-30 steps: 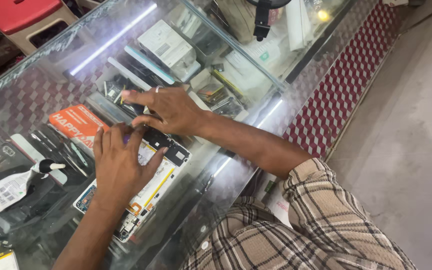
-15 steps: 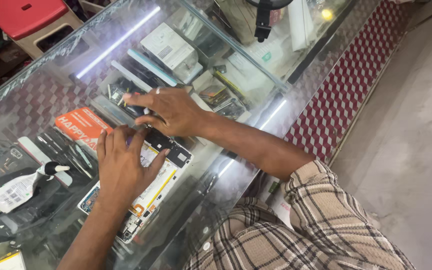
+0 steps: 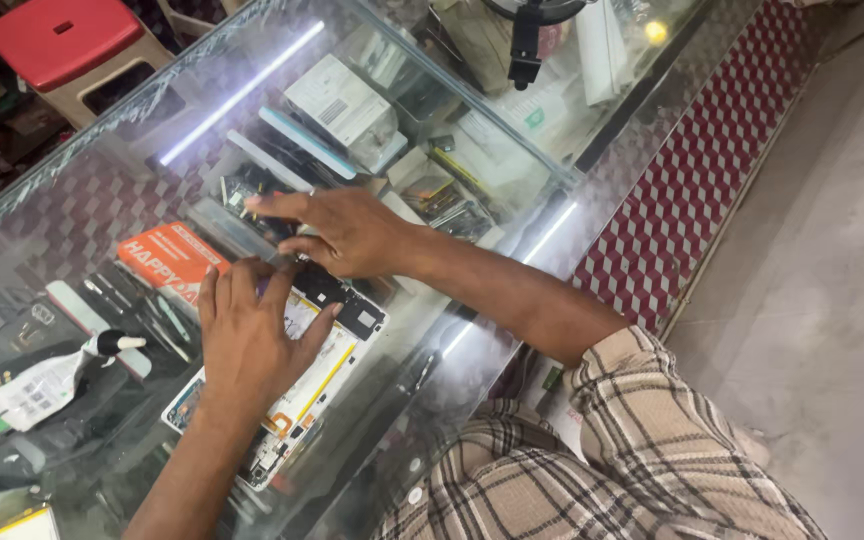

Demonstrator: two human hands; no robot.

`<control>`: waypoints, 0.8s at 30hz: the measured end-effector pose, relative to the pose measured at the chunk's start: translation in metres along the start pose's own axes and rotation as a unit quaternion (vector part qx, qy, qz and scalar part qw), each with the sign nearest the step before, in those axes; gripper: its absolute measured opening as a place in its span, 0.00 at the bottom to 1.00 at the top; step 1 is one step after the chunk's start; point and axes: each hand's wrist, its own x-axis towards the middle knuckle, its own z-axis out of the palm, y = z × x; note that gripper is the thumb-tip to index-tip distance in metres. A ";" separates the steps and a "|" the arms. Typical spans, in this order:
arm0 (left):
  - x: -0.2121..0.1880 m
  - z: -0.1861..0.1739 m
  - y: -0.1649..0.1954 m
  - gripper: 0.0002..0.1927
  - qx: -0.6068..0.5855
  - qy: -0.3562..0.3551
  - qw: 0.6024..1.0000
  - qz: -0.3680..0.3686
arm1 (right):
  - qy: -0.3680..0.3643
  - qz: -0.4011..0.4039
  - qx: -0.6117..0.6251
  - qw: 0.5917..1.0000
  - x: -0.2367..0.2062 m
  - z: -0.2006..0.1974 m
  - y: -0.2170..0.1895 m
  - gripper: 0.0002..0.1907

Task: The person uses a prying tool to separate the back cover from a smartphone chassis on a glass counter. They repeatedly pry along the edges and corners, then lift and reposition the phone to continue prying. The phone remains open with the battery exposed by the end.

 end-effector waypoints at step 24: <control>-0.001 0.001 -0.001 0.33 0.007 0.012 1.000 0.010 | -0.006 0.008 -0.001 1.000 -0.002 0.001 -0.003 0.30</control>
